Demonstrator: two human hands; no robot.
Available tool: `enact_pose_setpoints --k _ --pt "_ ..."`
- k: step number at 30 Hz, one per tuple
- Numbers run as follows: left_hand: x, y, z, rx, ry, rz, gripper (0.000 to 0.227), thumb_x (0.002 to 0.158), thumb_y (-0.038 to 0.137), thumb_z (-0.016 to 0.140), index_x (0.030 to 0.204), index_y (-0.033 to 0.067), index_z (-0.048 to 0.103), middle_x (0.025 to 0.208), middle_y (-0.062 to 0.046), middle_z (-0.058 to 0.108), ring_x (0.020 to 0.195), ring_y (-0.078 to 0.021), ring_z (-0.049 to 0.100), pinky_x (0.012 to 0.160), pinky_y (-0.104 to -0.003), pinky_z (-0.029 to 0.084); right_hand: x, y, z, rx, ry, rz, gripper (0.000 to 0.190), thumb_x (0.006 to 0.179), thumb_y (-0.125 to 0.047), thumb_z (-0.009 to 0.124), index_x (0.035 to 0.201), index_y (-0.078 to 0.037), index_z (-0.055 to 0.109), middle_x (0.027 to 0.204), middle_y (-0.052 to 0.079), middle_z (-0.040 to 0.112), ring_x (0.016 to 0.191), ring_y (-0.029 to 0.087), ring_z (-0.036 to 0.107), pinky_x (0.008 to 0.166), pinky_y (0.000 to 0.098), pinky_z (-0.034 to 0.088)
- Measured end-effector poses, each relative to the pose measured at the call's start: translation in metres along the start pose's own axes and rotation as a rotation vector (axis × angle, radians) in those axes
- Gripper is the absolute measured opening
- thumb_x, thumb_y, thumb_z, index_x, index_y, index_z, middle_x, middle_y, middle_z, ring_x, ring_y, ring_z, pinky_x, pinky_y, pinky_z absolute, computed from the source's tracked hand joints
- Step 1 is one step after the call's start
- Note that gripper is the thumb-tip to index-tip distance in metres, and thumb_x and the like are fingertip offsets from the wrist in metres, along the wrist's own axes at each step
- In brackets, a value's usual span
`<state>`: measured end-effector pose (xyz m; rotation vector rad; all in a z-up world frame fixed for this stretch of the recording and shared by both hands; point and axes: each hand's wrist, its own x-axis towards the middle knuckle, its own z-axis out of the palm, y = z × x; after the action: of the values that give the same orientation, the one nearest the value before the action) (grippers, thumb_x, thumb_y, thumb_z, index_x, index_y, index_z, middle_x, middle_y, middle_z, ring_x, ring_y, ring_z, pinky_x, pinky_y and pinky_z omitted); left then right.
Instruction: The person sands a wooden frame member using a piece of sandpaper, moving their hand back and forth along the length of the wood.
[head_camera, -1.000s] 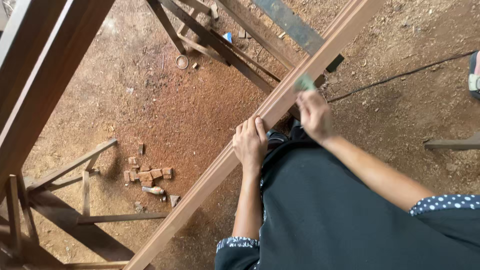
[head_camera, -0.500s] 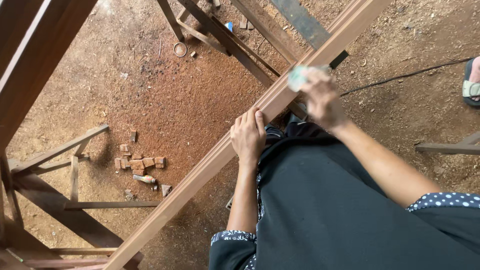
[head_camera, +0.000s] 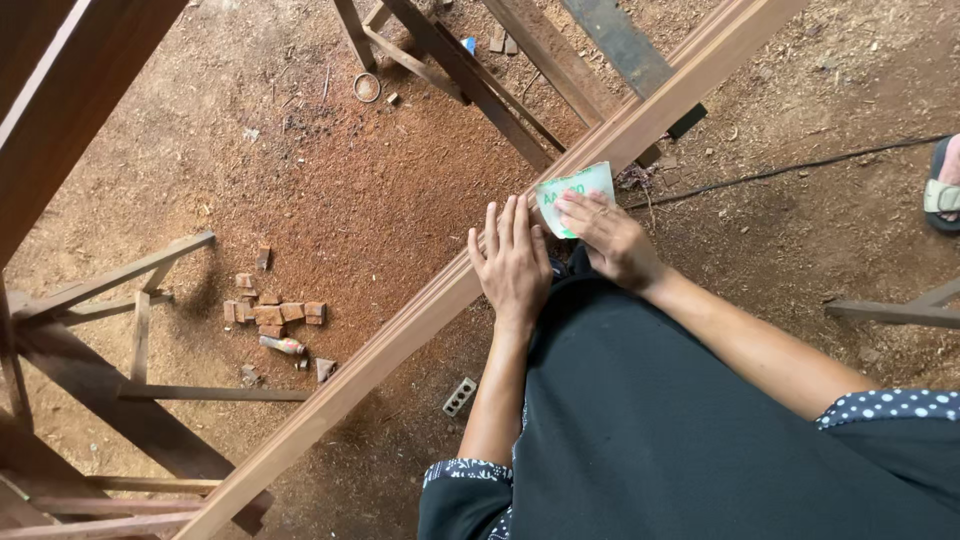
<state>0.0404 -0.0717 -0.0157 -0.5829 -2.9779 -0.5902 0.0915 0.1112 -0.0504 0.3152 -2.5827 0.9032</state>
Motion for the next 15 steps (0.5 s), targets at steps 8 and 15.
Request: enact_pose_setpoints --k 8,15 --pt "-0.002 -0.004 0.003 -0.015 0.072 0.048 0.043 0.106 0.031 0.049 0.143 0.0121 0.059 0.145 -0.006 0.062 0.139 -0.0244 0.054 0.118 -0.044 0.035 0.007 0.006 0.000 -0.094 0.091 -0.115 0.034 0.095 0.004 0.067 0.127 -0.007 0.067 0.124 0.009 0.072 0.122 0.025 0.063 0.107 0.0413 0.048" --pt "-0.003 -0.001 0.000 -0.016 0.135 0.071 0.040 0.105 0.031 0.054 0.140 0.0146 0.063 0.142 -0.005 0.064 0.134 -0.0244 0.058 0.115 -0.044 0.039 0.008 -0.002 0.002 -0.181 0.133 -0.065 0.025 0.094 -0.004 0.067 0.119 -0.007 0.072 0.122 0.005 0.071 0.118 0.022 0.062 0.100 0.0365 0.042"
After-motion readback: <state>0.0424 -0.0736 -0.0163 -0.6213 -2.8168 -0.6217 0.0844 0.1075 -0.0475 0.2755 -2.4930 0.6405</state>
